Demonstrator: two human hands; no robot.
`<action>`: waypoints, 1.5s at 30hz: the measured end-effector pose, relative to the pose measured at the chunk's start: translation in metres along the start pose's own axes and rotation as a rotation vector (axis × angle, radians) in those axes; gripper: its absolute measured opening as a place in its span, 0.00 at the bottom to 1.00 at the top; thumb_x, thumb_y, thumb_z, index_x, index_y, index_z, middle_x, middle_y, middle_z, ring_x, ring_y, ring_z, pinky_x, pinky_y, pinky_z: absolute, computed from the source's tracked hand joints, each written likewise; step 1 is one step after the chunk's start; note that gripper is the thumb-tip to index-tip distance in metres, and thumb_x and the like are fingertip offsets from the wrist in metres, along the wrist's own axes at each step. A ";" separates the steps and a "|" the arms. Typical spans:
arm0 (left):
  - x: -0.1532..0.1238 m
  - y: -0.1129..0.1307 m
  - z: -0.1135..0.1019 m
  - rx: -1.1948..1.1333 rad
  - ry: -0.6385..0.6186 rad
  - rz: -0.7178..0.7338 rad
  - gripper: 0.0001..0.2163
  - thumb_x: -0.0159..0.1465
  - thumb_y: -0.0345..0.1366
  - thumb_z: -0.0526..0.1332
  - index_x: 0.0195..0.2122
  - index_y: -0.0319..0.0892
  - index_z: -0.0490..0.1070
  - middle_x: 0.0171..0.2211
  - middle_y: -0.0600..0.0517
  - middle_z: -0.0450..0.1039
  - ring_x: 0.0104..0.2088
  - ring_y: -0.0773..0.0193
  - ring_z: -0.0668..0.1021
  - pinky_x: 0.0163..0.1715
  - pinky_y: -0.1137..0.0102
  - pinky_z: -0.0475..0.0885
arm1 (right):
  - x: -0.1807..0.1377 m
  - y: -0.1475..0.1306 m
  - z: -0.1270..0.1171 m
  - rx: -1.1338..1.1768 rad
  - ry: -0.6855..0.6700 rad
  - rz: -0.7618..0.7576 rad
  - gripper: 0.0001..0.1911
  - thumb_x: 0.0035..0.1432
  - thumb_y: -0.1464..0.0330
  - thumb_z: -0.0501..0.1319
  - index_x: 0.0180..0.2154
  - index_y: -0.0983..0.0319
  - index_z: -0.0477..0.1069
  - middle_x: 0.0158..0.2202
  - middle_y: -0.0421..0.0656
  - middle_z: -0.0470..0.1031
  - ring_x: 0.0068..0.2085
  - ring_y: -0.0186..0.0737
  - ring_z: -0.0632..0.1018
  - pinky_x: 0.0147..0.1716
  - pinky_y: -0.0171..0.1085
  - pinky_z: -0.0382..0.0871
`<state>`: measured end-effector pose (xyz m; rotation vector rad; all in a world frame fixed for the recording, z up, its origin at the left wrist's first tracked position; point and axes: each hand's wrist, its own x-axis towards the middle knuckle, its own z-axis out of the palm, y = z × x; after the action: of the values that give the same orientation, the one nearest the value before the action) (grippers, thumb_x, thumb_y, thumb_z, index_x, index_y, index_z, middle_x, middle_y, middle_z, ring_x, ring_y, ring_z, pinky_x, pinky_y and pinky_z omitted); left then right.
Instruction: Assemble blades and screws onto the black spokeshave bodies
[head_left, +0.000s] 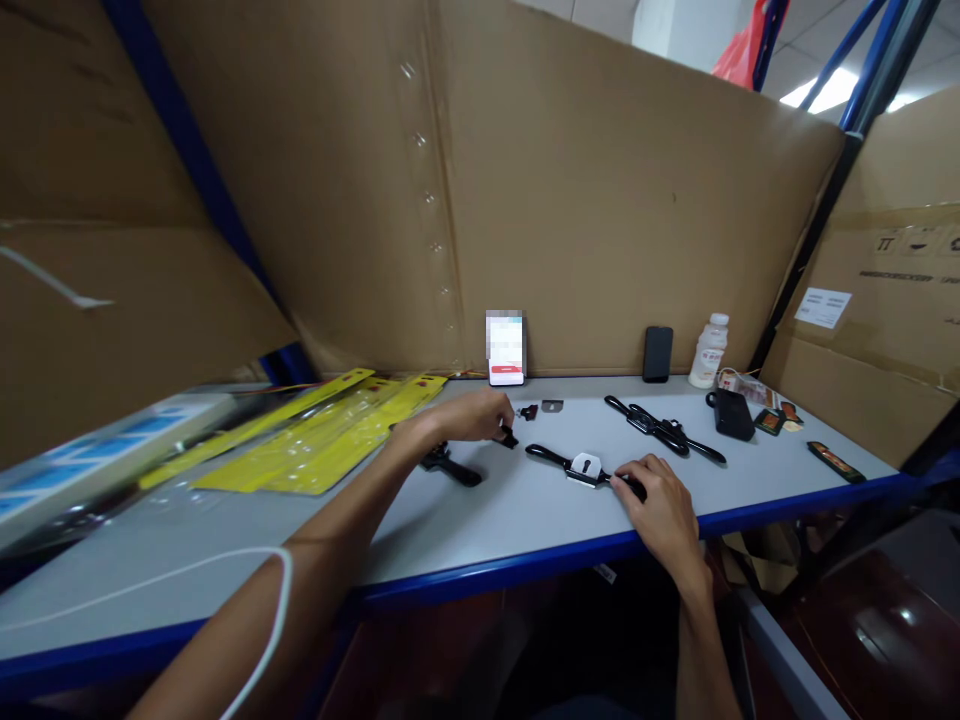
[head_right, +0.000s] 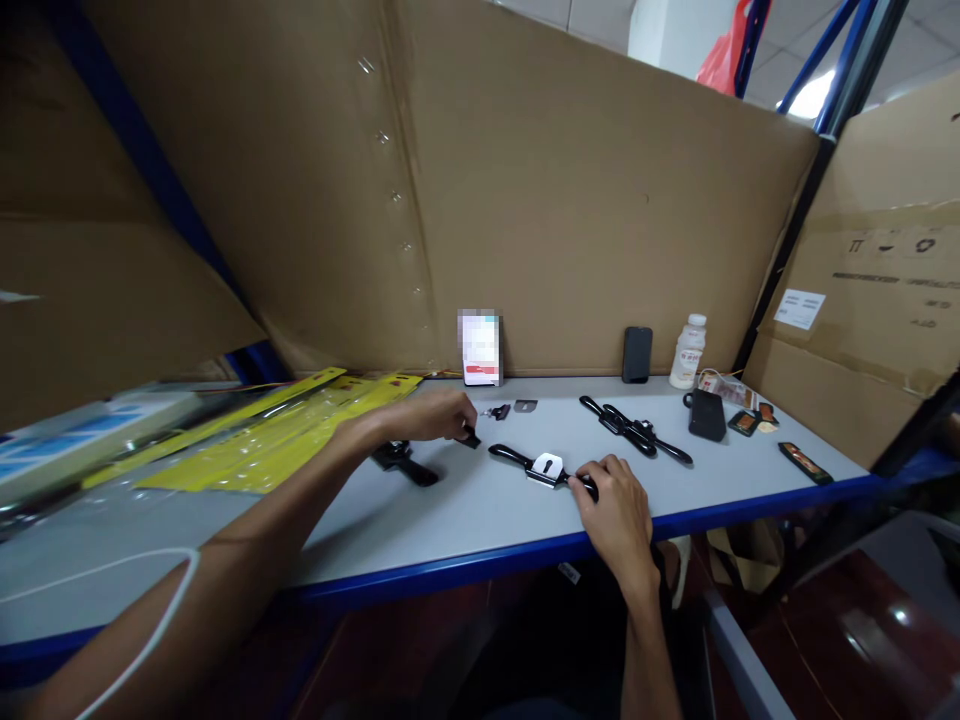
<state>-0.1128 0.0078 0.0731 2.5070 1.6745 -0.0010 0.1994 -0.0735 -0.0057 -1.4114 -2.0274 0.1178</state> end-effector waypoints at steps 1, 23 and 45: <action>0.000 0.003 -0.001 -0.032 0.029 0.050 0.07 0.56 0.30 0.60 0.28 0.42 0.79 0.21 0.55 0.71 0.26 0.67 0.71 0.27 0.73 0.59 | 0.000 0.000 0.000 -0.002 -0.003 -0.001 0.08 0.66 0.63 0.58 0.39 0.55 0.76 0.39 0.42 0.75 0.45 0.44 0.75 0.45 0.40 0.66; 0.019 0.092 0.049 -0.480 0.238 0.413 0.11 0.59 0.23 0.60 0.36 0.40 0.81 0.33 0.51 0.79 0.33 0.66 0.77 0.36 0.73 0.70 | -0.001 -0.004 -0.003 0.005 -0.015 0.011 0.06 0.64 0.65 0.61 0.41 0.54 0.77 0.41 0.42 0.76 0.47 0.44 0.75 0.47 0.40 0.67; 0.006 -0.036 0.010 0.051 0.177 -0.242 0.07 0.60 0.32 0.61 0.37 0.43 0.79 0.36 0.46 0.79 0.35 0.60 0.78 0.35 0.72 0.66 | 0.000 0.006 0.001 0.016 0.016 -0.032 0.09 0.64 0.62 0.58 0.39 0.54 0.76 0.41 0.43 0.75 0.45 0.45 0.75 0.45 0.42 0.67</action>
<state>-0.1432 0.0259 0.0586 2.3832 2.0631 0.1606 0.2033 -0.0711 -0.0091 -1.3649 -2.0313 0.1084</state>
